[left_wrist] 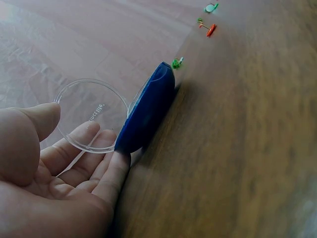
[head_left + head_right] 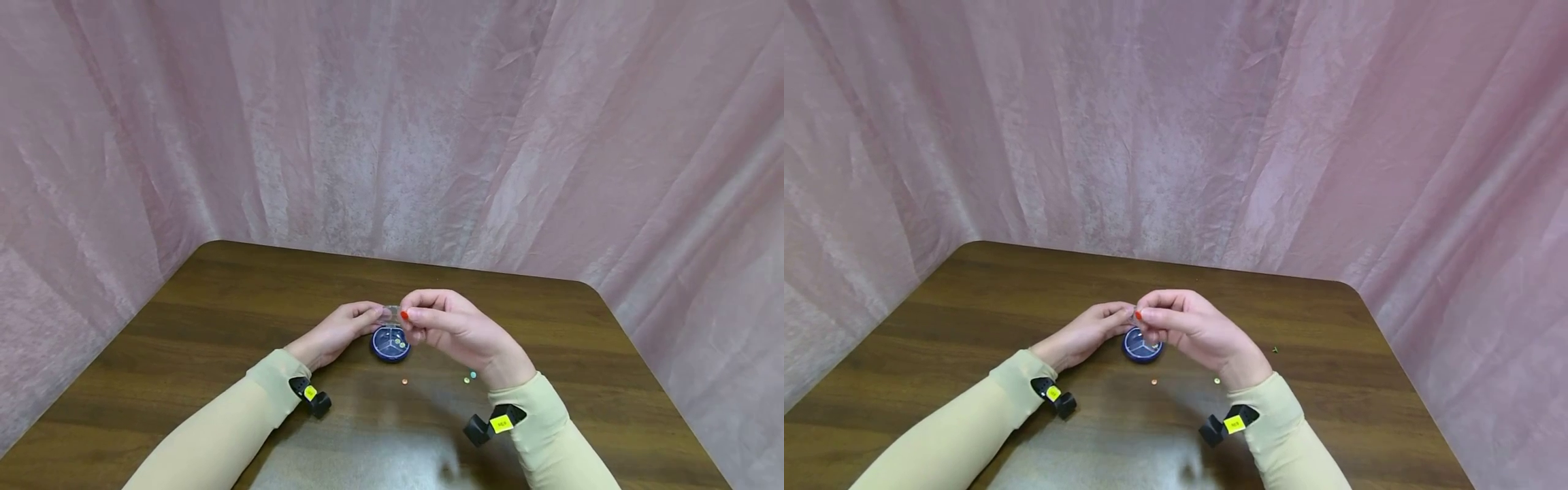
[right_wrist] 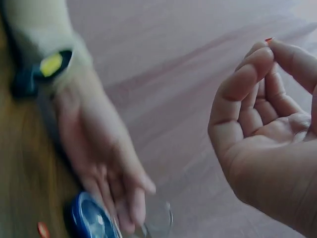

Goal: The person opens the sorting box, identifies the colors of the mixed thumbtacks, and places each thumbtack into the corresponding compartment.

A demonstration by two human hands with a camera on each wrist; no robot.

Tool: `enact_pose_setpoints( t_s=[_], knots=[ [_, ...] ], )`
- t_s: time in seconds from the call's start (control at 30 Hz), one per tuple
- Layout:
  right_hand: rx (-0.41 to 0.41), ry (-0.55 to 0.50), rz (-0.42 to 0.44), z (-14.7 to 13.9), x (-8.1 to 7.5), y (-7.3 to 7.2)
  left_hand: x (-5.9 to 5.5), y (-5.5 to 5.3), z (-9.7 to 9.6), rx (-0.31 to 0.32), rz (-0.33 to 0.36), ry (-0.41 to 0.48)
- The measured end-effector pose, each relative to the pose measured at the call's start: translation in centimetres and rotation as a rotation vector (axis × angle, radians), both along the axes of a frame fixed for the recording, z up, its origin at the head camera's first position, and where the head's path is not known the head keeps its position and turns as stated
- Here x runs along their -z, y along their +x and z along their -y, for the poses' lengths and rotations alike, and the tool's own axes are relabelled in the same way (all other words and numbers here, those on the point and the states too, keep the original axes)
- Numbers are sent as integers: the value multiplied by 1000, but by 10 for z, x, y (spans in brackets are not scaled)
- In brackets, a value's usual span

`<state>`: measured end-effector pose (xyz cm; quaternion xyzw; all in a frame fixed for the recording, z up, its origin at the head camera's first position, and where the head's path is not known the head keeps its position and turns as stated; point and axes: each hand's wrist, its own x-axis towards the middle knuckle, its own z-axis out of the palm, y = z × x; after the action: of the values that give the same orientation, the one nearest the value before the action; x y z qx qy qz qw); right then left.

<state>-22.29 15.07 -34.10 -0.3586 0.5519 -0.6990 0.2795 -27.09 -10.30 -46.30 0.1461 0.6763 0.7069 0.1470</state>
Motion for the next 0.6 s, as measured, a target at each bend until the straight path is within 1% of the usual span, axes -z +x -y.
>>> enact_pose_setpoints(
  t_s=[0.07, 0.2, 0.27, 0.33, 0.5, 0.6],
  knots=[
    [83, 85, -12, 0, 6, -5, 1, -1, -1, -3, 6, 0],
    [241, 316, -119, 1, 20, -14, 3, -1, -3, 0, 11, -1],
    [300, 429, -197, 2, 25, -17, 3, -1, -3, 6, 16, 0],
    [339, 518, -290, 4, 29, -18, 3, 0, -4, 15, 6, 0],
    [413, 679, -547, 12, 34, -18, 0, 1, -2, 9, 2, 4],
    [457, 764, -669, 15, 38, -17, 0, 1, -2, 6, 1, 9]
  ],
)
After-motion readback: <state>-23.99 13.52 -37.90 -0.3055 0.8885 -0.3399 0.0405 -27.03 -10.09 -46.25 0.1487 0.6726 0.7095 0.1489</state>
